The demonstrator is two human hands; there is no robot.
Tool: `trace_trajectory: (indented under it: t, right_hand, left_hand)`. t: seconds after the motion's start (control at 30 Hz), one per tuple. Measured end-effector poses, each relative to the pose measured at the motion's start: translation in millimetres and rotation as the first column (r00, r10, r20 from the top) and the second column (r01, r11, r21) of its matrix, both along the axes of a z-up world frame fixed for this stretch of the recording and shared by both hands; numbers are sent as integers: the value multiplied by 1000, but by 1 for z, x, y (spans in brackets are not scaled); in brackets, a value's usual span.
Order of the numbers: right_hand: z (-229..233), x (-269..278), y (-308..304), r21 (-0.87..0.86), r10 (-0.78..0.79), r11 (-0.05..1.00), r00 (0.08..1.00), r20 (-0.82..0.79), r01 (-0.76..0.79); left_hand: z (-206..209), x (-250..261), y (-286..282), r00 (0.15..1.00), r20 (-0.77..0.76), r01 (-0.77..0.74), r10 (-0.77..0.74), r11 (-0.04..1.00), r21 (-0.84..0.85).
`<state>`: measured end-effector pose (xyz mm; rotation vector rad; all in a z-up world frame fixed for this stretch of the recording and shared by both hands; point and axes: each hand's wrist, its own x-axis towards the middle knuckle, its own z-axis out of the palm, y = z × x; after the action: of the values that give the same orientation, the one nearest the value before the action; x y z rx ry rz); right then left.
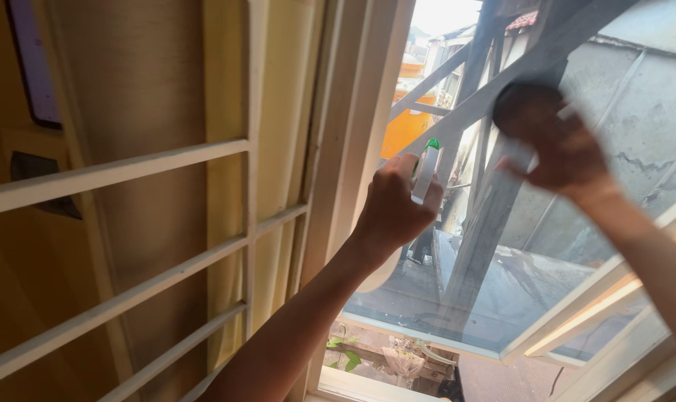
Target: The person sprays a window with a cleaning solution and wipes the glass and frame with a cloth. The person repeatedly sprays and wipes different sections of the window and the surrounding frame.
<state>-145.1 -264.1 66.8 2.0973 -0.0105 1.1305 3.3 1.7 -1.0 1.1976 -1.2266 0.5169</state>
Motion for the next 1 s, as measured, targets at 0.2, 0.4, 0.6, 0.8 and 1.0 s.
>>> trace_trajectory:
  t: [0.2, 0.4, 0.6, 0.8, 1.0]
  right_hand:
    - [69, 45, 23, 5, 136, 990, 971, 195, -140]
    - [25, 113, 58, -44, 76, 996, 995, 60, -73]
    - [-42, 104, 46, -137, -82, 987, 997, -11, 80]
    - [-60, 46, 46, -323, -275, 903, 959, 68, 282]
    - [-25, 49, 39, 229, 235, 929, 942, 241, -290]
  left_hand:
    - [-18, 11, 12, 997, -74, 31, -29, 999, 30]
    - [-29, 26, 30, 987, -137, -63, 84, 987, 149]
    - [-33, 32, 32, 989, -111, -94, 101, 993, 73]
    - [-32, 21, 29, 974, -143, -154, 174, 977, 145]
    - [-24, 5, 16, 959, -35, -275, 281, 954, 120]
